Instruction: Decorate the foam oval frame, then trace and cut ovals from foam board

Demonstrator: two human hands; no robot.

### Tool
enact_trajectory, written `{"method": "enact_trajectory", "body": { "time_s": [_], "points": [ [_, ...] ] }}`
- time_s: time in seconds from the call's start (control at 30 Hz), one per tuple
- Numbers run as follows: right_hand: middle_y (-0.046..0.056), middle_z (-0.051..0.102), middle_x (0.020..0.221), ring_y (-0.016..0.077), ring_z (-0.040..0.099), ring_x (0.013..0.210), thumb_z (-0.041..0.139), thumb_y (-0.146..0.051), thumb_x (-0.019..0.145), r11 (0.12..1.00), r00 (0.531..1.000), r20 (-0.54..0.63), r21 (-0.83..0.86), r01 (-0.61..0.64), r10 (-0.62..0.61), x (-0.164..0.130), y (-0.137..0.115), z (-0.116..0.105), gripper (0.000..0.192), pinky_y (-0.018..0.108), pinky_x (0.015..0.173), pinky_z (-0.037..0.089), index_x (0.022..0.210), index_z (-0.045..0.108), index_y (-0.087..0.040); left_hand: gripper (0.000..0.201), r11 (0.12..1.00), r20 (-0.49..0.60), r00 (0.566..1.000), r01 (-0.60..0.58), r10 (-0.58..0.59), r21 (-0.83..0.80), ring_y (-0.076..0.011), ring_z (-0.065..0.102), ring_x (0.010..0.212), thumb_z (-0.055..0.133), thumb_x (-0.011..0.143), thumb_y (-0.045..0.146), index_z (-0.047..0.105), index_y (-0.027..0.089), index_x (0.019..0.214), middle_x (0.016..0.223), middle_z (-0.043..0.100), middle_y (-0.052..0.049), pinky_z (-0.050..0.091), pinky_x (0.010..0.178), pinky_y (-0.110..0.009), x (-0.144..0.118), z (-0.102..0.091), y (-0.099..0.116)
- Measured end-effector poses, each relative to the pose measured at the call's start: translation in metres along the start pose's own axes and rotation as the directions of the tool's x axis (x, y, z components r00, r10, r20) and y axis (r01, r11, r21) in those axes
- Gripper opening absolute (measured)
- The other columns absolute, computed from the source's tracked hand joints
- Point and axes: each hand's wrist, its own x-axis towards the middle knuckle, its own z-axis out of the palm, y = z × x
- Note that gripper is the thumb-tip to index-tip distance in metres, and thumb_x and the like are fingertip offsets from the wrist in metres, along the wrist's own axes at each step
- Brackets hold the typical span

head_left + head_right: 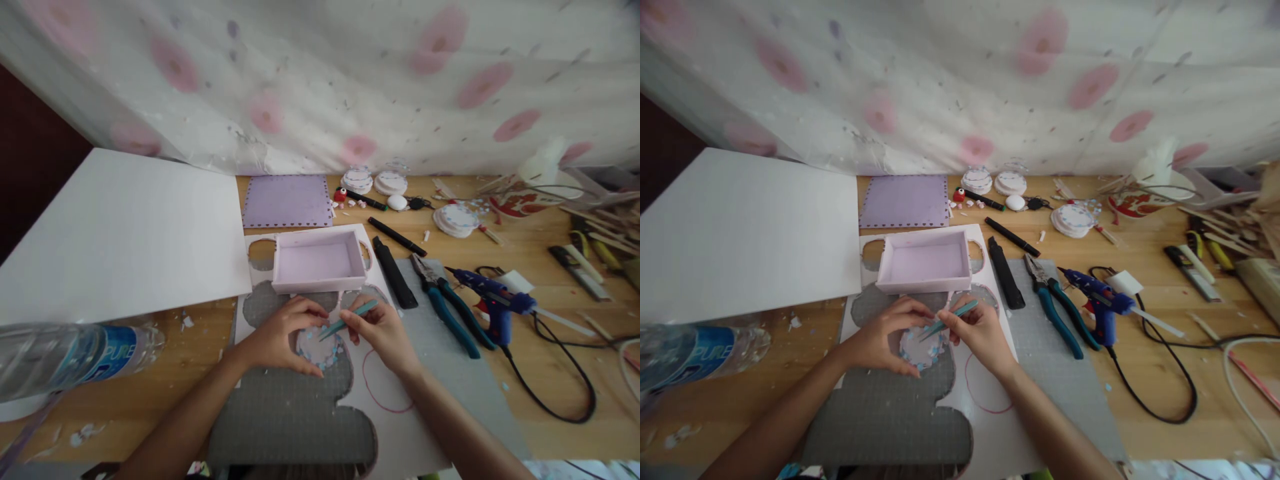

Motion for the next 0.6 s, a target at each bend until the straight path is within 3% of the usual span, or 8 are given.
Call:
{"method": "enact_trajectory", "body": {
  "time_s": [0.17,0.33,0.47,0.6],
  "points": [
    [-0.004,0.055,0.049,0.0105,0.052,0.042,0.075,-0.048,0.073,1.000,1.000,0.007,-0.012,0.003,-0.003,0.0001,0.0007,0.0001,0.036,0.023,0.044,0.041,0.065,0.055,-0.020,0.069,1.000,-0.004,1.000,-0.001,0.001,0.004,-0.0273,0.054,0.111,0.085,0.060,0.051,0.063,0.024,0.120,0.119,0.059,-0.010,0.044,0.098,-0.042,-0.0009,0.0000,-0.0005],
    [-0.003,0.059,0.058,0.0108,0.055,0.049,0.074,-0.044,0.076,0.995,0.994,-0.049,0.009,0.100,-0.099,-0.0004,0.0034,0.0004,0.030,0.023,0.048,0.043,0.073,0.056,-0.020,0.067,0.999,0.000,0.999,0.035,-0.035,-0.020,-0.0263,0.054,0.112,0.083,0.063,0.049,0.062,0.024,0.122,0.119,0.059,-0.010,0.044,0.098,-0.040,0.0001,-0.0013,0.0017],
    [0.003,0.068,0.080,0.0130,0.062,0.067,0.070,-0.038,0.082,0.977,0.977,0.070,0.078,0.197,-0.202,-0.0043,-0.0005,0.0003,0.020,0.025,0.061,0.050,0.081,0.059,-0.021,0.065,0.998,-0.007,0.999,0.035,-0.035,-0.044,-0.0267,0.055,0.111,0.083,0.063,0.048,0.064,0.025,0.120,0.119,0.060,-0.010,0.044,0.098,-0.041,0.0013,-0.0009,0.0018],
    [0.005,0.066,0.089,0.0152,0.063,0.082,0.064,-0.032,0.088,0.951,0.934,0.187,0.118,0.287,-0.305,-0.0092,-0.0053,-0.0019,0.010,0.028,0.074,0.051,0.087,0.060,-0.022,0.064,0.998,-0.033,0.999,0.011,-0.013,-0.059,-0.0269,0.056,0.110,0.085,0.062,0.047,0.065,0.025,0.119,0.117,0.061,-0.010,0.045,0.097,-0.042,0.0019,-0.0004,0.0022]
  ]
}}
